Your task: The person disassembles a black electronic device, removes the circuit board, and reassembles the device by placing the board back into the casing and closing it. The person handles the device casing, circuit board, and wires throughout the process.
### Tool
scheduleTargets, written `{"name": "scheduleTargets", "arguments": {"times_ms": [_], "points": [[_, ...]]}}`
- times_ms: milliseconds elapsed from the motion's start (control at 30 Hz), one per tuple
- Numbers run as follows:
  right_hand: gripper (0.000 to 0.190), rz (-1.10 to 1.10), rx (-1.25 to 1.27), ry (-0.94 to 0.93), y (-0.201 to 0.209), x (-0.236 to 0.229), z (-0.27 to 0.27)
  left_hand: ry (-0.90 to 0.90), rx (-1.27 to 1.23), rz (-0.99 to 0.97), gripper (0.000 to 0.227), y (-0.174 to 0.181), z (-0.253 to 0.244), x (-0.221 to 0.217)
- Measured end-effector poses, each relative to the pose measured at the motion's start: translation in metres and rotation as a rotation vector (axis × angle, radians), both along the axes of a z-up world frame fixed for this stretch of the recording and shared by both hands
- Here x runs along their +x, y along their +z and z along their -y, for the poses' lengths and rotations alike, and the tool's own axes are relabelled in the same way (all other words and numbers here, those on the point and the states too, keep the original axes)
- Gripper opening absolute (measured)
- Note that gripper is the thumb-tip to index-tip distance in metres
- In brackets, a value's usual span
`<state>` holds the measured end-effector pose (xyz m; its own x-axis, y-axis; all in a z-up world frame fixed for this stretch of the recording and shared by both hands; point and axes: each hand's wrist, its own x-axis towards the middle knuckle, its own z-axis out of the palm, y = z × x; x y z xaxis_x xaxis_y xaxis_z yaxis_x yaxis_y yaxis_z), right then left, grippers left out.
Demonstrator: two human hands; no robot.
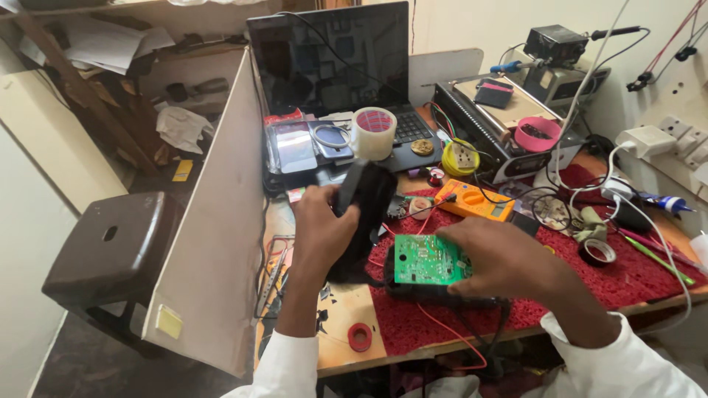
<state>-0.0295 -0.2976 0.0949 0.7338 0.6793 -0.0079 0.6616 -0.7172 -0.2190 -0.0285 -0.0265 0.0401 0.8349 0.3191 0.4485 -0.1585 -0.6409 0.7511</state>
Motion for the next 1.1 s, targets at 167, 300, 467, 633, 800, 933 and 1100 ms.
{"name": "scheduleTargets", "arguments": {"times_ms": [167, 300, 467, 633, 800, 933, 1100], "points": [[0.089, 0.015, 0.031, -0.009, 0.008, 0.003, 0.002, 0.014, -0.101, 0.244, 0.024, 0.029, 0.016, -0.025], [0.087, -0.028, 0.067, 0.005, 0.007, 0.001, 0.003, 0.045, -0.128, 0.314, 0.023, 0.037, 0.02, -0.04], [0.084, -0.012, 0.109, 0.032, -0.002, -0.001, -0.008, 0.094, -0.138, 0.385, 0.022, 0.037, 0.015, -0.054], [0.083, -0.019, 0.092, 0.004, -0.006, -0.002, -0.008, 0.145, -0.164, 0.366, 0.017, 0.029, 0.013, -0.065], [0.085, 0.03, 0.197, 0.041, -0.011, -0.012, -0.012, 0.208, -0.193, 0.44, 0.013, 0.02, 0.01, -0.072], [0.085, -0.03, 0.152, -0.003, -0.014, -0.024, -0.023, 0.258, -0.204, 0.422, 0.014, 0.016, 0.007, -0.084], [0.087, -0.025, 0.207, 0.064, -0.006, -0.04, -0.019, 0.247, -0.336, 0.433, 0.012, 0.016, 0.004, -0.11]]}}
